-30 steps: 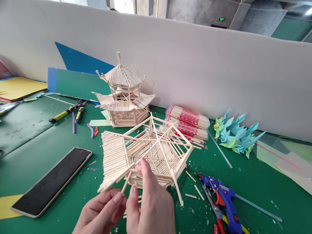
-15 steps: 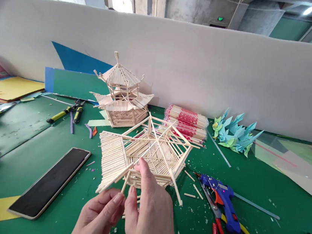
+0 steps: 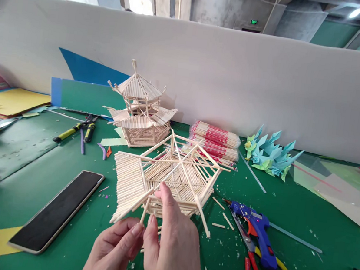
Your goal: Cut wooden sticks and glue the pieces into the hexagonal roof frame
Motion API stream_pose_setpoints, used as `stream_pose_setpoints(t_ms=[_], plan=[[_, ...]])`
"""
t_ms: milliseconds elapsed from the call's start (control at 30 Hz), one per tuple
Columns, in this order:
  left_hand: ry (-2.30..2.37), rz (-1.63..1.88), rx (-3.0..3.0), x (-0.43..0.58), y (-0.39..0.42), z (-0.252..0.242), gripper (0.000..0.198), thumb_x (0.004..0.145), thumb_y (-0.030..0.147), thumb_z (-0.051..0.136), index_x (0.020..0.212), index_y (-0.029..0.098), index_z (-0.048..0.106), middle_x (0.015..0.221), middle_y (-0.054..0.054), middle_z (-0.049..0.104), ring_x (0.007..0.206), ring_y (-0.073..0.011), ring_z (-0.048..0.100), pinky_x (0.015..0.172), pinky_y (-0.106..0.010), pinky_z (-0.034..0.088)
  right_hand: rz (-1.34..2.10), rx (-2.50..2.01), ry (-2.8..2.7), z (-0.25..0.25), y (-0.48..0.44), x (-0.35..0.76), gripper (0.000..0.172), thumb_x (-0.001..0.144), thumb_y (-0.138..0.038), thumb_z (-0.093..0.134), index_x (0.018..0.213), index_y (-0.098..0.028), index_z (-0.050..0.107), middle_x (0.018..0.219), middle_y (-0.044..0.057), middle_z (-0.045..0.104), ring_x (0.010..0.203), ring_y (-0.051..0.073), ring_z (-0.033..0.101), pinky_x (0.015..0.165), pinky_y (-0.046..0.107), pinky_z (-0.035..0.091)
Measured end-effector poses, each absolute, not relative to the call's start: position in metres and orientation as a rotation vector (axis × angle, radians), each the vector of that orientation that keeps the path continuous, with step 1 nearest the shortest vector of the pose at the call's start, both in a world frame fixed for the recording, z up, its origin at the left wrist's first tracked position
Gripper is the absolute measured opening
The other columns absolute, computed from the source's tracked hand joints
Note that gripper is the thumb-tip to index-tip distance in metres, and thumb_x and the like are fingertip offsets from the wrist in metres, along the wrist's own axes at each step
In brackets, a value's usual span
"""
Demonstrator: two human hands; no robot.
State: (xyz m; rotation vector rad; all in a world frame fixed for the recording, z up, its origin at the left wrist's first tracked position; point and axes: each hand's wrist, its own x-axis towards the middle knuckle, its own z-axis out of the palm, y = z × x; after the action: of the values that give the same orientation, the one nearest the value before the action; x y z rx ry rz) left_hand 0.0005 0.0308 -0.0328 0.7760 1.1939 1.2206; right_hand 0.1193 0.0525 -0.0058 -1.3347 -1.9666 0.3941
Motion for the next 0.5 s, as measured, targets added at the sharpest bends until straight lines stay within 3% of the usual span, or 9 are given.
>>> stream_pose_setpoints(t_ms=[167, 500], plan=[[1.185, 1.215, 0.775, -0.0006, 0.0298, -0.0336, 0.036, 0.068, 0.046, 0.064, 0.055, 0.013, 0.058, 0.047, 0.005, 0.037, 0.048, -0.0080, 0.030, 0.047, -0.020, 0.025, 0.393, -1.334, -1.965, -0.0059, 0.0532, 0.1188, 0.056, 0.080, -0.013, 0.039, 0.133, -0.018, 0.023, 0.117, 0.009, 0.059, 0.078, 0.020, 0.064, 0.070, 0.036, 0.055], [1.149, 1.261, 0.716, 0.0003, 0.0316, -0.0315, 0.033, 0.068, 0.044, 0.065, 0.055, 0.014, 0.059, 0.045, 0.004, 0.041, 0.048, -0.0097, 0.033, 0.048, -0.022, 0.028, 0.409, -1.333, -1.961, -0.0053, 0.0527, 0.1198, 0.054, 0.080, -0.014, 0.039, 0.132, -0.017, 0.024, 0.115, 0.009, 0.060, 0.067, 0.017, 0.063, 0.069, 0.035, 0.055]])
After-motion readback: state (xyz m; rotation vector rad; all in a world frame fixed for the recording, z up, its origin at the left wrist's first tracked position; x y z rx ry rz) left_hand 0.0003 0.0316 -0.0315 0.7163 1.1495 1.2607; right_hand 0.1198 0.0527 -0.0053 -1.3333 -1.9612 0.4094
